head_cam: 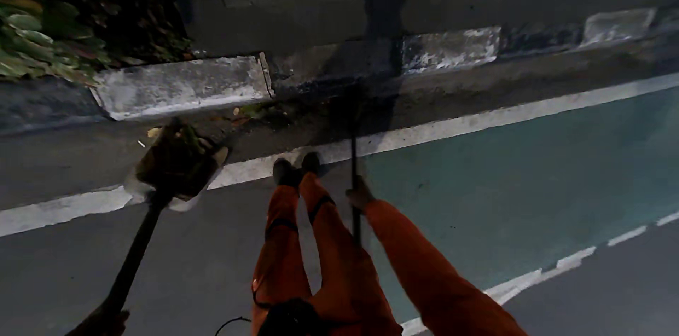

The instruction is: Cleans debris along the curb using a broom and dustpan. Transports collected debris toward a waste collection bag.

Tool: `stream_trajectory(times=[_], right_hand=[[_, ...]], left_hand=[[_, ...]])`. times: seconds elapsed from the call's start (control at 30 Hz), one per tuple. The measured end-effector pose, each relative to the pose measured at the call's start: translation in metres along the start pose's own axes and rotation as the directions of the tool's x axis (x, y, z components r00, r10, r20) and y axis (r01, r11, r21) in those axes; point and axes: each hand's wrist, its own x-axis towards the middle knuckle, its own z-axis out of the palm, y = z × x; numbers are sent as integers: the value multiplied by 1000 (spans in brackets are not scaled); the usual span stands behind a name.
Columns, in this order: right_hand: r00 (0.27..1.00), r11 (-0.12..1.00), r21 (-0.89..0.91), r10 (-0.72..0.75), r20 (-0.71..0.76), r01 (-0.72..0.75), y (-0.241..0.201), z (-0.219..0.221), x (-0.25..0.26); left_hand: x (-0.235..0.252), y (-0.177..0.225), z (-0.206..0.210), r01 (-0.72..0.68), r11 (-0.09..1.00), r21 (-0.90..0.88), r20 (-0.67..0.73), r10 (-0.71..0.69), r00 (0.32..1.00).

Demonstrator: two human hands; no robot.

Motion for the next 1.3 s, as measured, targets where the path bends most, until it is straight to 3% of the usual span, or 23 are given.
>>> stream_trajectory(times=[0.07, 0.13, 0.2, 0.3, 0.37, 0.47, 0.53, 0.63, 0.7, 0.77, 0.87, 0.93, 1.0, 1.1, 1.2, 1.3], right_hand=[[992, 981, -169, -82, 92, 96, -32, 50, -21], [985, 966, -241, -51, 163, 90, -53, 81, -64], [958, 969, -229, -21, 287, 90, -59, 76, -84], [887, 974, -59, -172, 428, 218, -12, 45, -103], [904, 980, -15, -179, 388, 201, 8, 37, -132], [970, 987, 119, -129, 205, 106, 21, 51, -159], [992, 973, 221, -86, 89, 64, 8, 75, -152], [999, 975, 223, 16, -35, -7, -51, 120, -120], [996, 986, 164, 7, -87, 7, -98, 164, -88], [996, 999, 12, -48, -80, 49, -134, 234, -67], [998, 997, -80, -14, 53, 18, -210, 356, -115], [985, 988, -151, -15, 174, 42, -228, 417, -158], [955, 972, -170, -112, 274, 163, -231, 434, -180], [899, 941, -116, -260, 353, 318, -200, 445, -216], [953, 974, -36, -210, 219, 223, -166, 447, -258], [1000, 993, 117, -8, 15, 7, -143, 432, -266]], left_hand=[[-1, 0, 13, 19, 999, -28, -27, -19, 999], [-4, -1, 23, 38, 999, -22, -66, -40, 997], [0, 4, 29, 67, 998, -1, -53, -67, 996], [0, 15, 25, 91, 994, 61, -50, -88, 995], [0, 22, 10, 69, 998, -13, -35, -70, 997], [-8, 37, -31, 68, 987, -142, 43, -63, 997], [-11, 51, -61, 67, 983, -173, 62, -57, 996], [-3, 75, -116, 80, 988, -135, 119, -64, 991], [13, 101, -160, 74, 994, -81, 171, -59, 983], [29, 132, -200, 86, 995, -41, 148, -79, 986], [64, 182, -231, 37, 999, 10, 89, -38, 995], [77, 201, -241, 3, 996, 93, 3, -3, 1000], [91, 222, -250, -20, 988, 153, -19, 23, 1000], [99, 234, -271, -1, 980, 199, 11, -1, 1000], [114, 234, -294, 11, 981, 194, 72, -25, 997], [122, 232, -303, 27, 975, 219, 108, -51, 993]])
